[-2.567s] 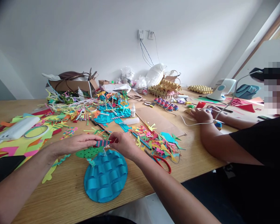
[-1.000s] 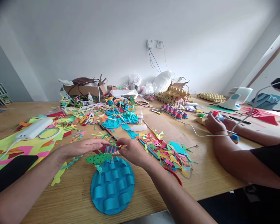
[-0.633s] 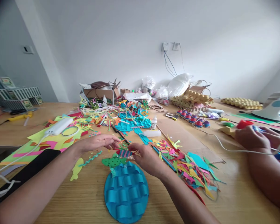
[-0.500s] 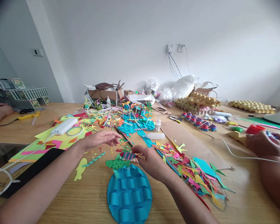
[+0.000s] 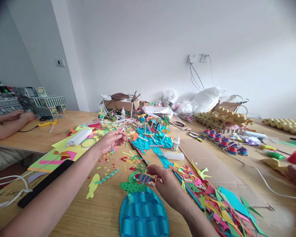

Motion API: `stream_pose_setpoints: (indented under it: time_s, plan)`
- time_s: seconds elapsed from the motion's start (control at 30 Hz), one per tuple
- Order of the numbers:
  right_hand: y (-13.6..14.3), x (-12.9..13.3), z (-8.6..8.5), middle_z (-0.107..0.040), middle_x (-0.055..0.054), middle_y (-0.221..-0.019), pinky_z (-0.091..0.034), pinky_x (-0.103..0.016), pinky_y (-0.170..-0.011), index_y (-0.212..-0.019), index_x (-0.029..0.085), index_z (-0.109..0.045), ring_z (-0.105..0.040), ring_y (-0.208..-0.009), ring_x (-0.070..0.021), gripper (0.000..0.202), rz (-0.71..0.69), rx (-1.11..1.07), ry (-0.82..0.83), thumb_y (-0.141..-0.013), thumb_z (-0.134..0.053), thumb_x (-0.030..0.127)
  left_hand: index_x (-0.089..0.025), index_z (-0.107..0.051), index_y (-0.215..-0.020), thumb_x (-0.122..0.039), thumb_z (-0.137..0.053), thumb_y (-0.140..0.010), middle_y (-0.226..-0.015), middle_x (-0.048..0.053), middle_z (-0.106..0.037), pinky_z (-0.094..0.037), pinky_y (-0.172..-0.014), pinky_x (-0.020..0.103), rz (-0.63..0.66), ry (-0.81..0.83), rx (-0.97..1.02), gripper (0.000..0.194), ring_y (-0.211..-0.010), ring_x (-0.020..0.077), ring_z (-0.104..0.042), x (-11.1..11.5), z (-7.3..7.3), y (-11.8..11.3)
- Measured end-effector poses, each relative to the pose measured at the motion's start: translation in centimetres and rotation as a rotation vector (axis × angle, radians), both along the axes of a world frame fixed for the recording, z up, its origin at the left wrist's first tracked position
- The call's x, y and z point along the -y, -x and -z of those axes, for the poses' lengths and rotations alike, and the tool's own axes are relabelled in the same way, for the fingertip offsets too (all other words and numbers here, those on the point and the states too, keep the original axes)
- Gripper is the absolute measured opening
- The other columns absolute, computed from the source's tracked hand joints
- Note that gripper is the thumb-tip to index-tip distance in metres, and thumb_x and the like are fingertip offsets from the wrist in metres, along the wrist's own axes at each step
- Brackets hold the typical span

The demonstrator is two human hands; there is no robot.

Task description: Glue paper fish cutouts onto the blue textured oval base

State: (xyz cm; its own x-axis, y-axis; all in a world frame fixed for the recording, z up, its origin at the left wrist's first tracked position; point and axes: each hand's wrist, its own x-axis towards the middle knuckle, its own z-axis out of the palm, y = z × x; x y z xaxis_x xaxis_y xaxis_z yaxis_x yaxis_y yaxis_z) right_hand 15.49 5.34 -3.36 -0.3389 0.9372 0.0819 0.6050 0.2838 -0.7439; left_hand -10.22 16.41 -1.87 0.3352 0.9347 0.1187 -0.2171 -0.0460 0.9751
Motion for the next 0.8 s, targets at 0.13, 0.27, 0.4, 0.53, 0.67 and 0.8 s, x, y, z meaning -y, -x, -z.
stream_pose_setpoints:
  time_s: [0.13, 0.27, 0.4, 0.53, 0.67, 0.8]
  plan:
    - [0.1, -0.3, 0.2, -0.065, -0.006, -0.104, -0.045, -0.034, -0.087, -0.106, 0.017, -0.058, -0.058, -0.101, -0.0181, 0.056, 0.007, 0.013, 0.031, -0.057, -0.032, 0.005, -0.011, -0.058, -0.091, -0.024, -0.053, -0.086, -0.081, 0.002, -0.061, -0.050, -0.057, 0.026, -0.061, 0.039, 0.060, 0.015, -0.064, 0.0112, -0.059, -1.7, -1.7, 1.9]
    - [0.2, -0.2, -0.1, -0.065, -0.005, -0.105, -0.043, -0.034, -0.088, -0.106, 0.018, -0.058, -0.057, -0.102, -0.0177, 0.056, 0.015, 0.054, 0.022, -0.058, -0.032, 0.005, -0.012, -0.057, -0.096, -0.025, -0.052, -0.087, -0.087, 0.003, -0.060, -0.051, -0.058, 0.027, -0.217, 0.032, 0.229, 0.017, -0.068, 0.0118, -0.059, -4.1, -5.0, 5.7]
    - [0.1, 0.3, -0.5, -0.064, -0.004, -0.107, -0.042, -0.034, -0.090, -0.107, 0.018, -0.057, -0.056, -0.104, -0.0178, 0.058, 0.033, 0.074, 0.059, -0.057, -0.031, 0.005, -0.011, -0.058, -0.087, -0.019, -0.051, -0.087, -0.075, 0.000, -0.060, -0.050, -0.054, 0.023, -0.417, -0.035, 0.455, 0.010, -0.063, 0.0100, -0.059, -6.0, -8.0, 9.3]
    - [-0.1, 0.7, -0.3, -0.064, -0.004, -0.106, -0.041, -0.034, -0.092, -0.107, 0.019, -0.058, -0.056, -0.105, -0.0177, 0.059, 0.059, 0.081, 0.066, -0.056, -0.032, 0.006, -0.011, -0.058, -0.074, -0.007, -0.043, -0.086, -0.061, 0.000, -0.059, -0.049, -0.057, 0.016, -0.514, -0.071, 0.544, 0.021, -0.062, 0.0069, -0.060, -6.6, -9.3, 11.4]
    - [-0.2, 0.7, -0.3, -0.065, -0.004, -0.105, -0.042, -0.032, -0.092, -0.108, 0.018, -0.058, -0.057, -0.103, -0.0175, 0.060, 0.072, 0.100, 0.074, -0.056, -0.032, 0.006, -0.012, -0.059, -0.078, -0.015, -0.045, -0.088, -0.066, 0.000, -0.059, -0.050, -0.057, 0.019, -0.591, -0.078, 0.478, 0.017, -0.063, 0.0088, -0.060, -7.5, -9.5, 13.4]
    - [-0.4, 0.5, -0.2, -0.065, -0.004, -0.106, -0.041, -0.031, -0.093, -0.109, 0.018, -0.058, -0.057, -0.105, -0.0171, 0.063, 0.066, 0.126, 0.080, -0.053, -0.032, 0.006, -0.013, -0.055, -0.102, -0.028, -0.050, -0.087, -0.095, 0.005, -0.060, -0.052, -0.065, 0.031, -0.654, -0.043, 0.237, 0.021, -0.077, 0.0148, -0.060, -9.6, -8.9, 15.4]
